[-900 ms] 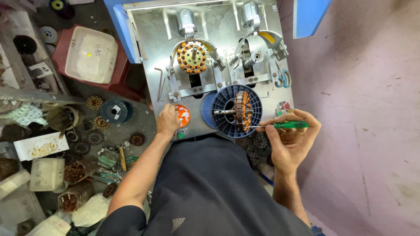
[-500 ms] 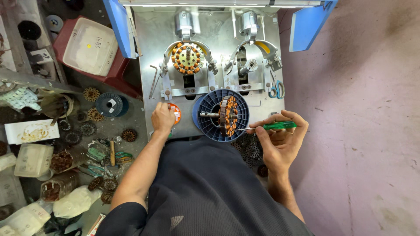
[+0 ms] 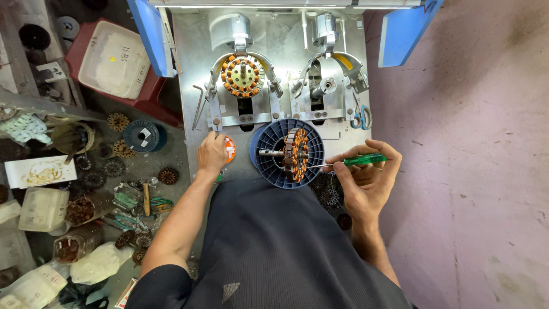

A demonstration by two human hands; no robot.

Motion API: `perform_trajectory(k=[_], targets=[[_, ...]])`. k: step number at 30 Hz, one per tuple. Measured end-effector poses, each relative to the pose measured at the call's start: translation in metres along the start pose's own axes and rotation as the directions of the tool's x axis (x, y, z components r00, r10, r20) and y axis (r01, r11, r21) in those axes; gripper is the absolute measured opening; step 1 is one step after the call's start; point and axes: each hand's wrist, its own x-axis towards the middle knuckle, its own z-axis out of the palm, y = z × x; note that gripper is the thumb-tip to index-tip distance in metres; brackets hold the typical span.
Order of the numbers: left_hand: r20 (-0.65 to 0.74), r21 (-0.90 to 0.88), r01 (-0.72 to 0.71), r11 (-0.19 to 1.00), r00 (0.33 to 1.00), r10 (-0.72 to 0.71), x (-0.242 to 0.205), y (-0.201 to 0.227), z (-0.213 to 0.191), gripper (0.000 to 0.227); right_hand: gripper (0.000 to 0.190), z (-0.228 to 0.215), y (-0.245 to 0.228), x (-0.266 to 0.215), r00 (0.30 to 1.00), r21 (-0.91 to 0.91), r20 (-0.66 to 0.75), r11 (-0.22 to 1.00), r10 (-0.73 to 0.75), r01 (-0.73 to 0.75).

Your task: The person inserts small white insulating pieces into slots on a copper-wound stator core mounted on a blue jig, using a green screwdriver to press them in. The person then removes the completed stator from the jig and places it on a nearby surface.

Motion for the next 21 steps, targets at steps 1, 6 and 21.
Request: perform_trajectory(k=[1,6,21], targets=[[0.022,0.015,-0.025,1.0,0.999,0.025,0.002,-0.001,-0.003,0.021,0.054,0.002,-0.001,0.001,1.0,-0.005,-0.007,1.0,0.002,-0.002],[0.036,-0.027,-0.105,0.994,0.994,0.106,0.004,0.001,-0.027,0.015,0.054,0.009,-0.003,-0.005,1.0,-0.06,-0.003,0.998,-0.014,0.013],[-0.112,-0.718,-0.494,0.49,0.777,0.619,0.004,0.141,-0.214,0.021,0.027,0.078,-0.025,-0.019,0.972,-0.473,0.234,0.877,0.032,0.085]])
